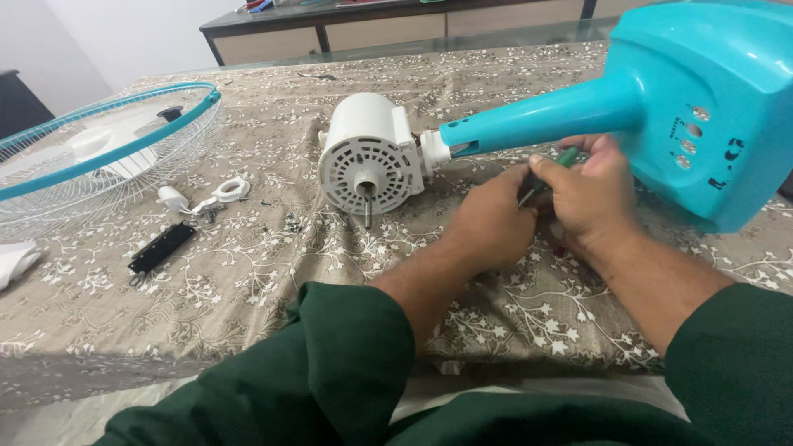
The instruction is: The person attaches the fan motor to the blue fan housing, secures it with a screwdriver, and installs a white plastic cap and a nut onto the motor shaft. The person uses a green screwdriver to tighten the screw and nut.
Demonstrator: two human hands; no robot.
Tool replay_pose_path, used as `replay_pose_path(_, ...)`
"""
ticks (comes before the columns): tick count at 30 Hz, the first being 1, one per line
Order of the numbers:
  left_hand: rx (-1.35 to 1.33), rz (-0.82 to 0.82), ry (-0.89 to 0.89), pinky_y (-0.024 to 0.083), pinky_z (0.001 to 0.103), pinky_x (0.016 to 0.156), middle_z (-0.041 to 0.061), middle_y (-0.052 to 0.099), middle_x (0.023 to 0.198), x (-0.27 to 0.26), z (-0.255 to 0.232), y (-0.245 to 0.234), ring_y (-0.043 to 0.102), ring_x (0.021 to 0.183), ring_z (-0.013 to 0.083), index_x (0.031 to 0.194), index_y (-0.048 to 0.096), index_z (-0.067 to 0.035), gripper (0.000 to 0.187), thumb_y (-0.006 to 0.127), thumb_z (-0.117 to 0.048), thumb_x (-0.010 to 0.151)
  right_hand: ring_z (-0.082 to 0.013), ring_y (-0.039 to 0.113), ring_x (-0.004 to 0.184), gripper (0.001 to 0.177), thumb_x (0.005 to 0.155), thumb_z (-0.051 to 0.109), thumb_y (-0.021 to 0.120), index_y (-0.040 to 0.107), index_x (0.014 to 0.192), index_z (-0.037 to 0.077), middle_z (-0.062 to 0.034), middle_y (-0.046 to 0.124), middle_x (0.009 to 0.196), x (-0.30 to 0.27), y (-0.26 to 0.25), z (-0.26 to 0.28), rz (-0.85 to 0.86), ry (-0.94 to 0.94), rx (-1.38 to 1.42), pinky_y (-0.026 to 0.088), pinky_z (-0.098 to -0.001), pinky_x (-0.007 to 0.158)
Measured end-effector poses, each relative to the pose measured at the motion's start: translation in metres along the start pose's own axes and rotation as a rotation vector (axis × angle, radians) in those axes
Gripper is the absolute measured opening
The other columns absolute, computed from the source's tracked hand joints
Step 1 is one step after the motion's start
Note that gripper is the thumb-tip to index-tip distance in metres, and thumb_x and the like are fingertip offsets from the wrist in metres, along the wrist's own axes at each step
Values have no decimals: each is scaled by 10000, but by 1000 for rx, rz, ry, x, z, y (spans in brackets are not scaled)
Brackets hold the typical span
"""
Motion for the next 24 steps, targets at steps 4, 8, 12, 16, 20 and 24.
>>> replay_pose_path(4, 223, 104, -71, 557, 463, 912, 182, 750, 1079, -10, -16, -21, 721, 1033, 372, 1358, 611, -128, 511, 597, -49, 853, -146, 692, 722, 331, 1018, 187, 717, 501, 1192, 6, -70, 666, 940, -6, 14, 8, 110, 30, 68, 601, -315, 607)
replay_pose_path(8, 233, 116, -32, 569, 424, 887, 95, 788, 1056, -26, -33, -48, 749, 987, 301, 1304, 631, -115, 469, 585, -45, 843, -182, 661, 563, 338, 1001, 322, 635, 465, 1168, 82, -108, 682, 864, -11, 21, 8, 145, 114, 28, 538, -320, 494)
replay_pose_path(12, 271, 30, -76, 568, 402, 844, 58, 777, 1029, -40, -35, -90, 750, 923, 241, 1429, 532, -125, 516, 491, -40, 922, -165, 625, 544, 324, 1020, 385, 594, 515, 1148, 98, -125, 708, 858, -11, 23, -2, 162, 213, -109, 524, -286, 510)
replay_pose_path(16, 219, -189, 1, 581, 370, 830, 60, 773, 1062, -64, -33, -149, 747, 903, 203, 1415, 559, -91, 431, 508, -91, 987, -129, 648, 643, 255, 989, 263, 696, 572, 1043, 47, -111, 721, 860, -12, 34, 1, 264, 97, -260, 520, -271, 568)
replay_pose_path(20, 153, -370, -172, 596, 338, 773, 45, 784, 1069, -92, 8, -201, 736, 834, 165, 1404, 550, -104, 402, 500, -145, 1008, -132, 647, 650, 210, 916, 234, 750, 650, 951, 54, -80, 740, 818, -20, 36, 5, 290, 56, -504, 529, -289, 596)
replay_pose_path(24, 386, -486, -325, 557, 400, 862, 73, 785, 1079, -123, 52, -246, 744, 956, 225, 1319, 624, -94, 353, 560, -136, 974, -162, 690, 705, 275, 860, 297, 809, 713, 937, 52, -83, 750, 810, -28, 44, 23, 293, -69, -767, 553, -331, 678)
Point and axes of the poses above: each hand's wrist, its own x-axis towards the middle knuckle, its own y-axis out of the palm, z = x × y, the point moved 9 cm from there along x, towards the middle knuckle
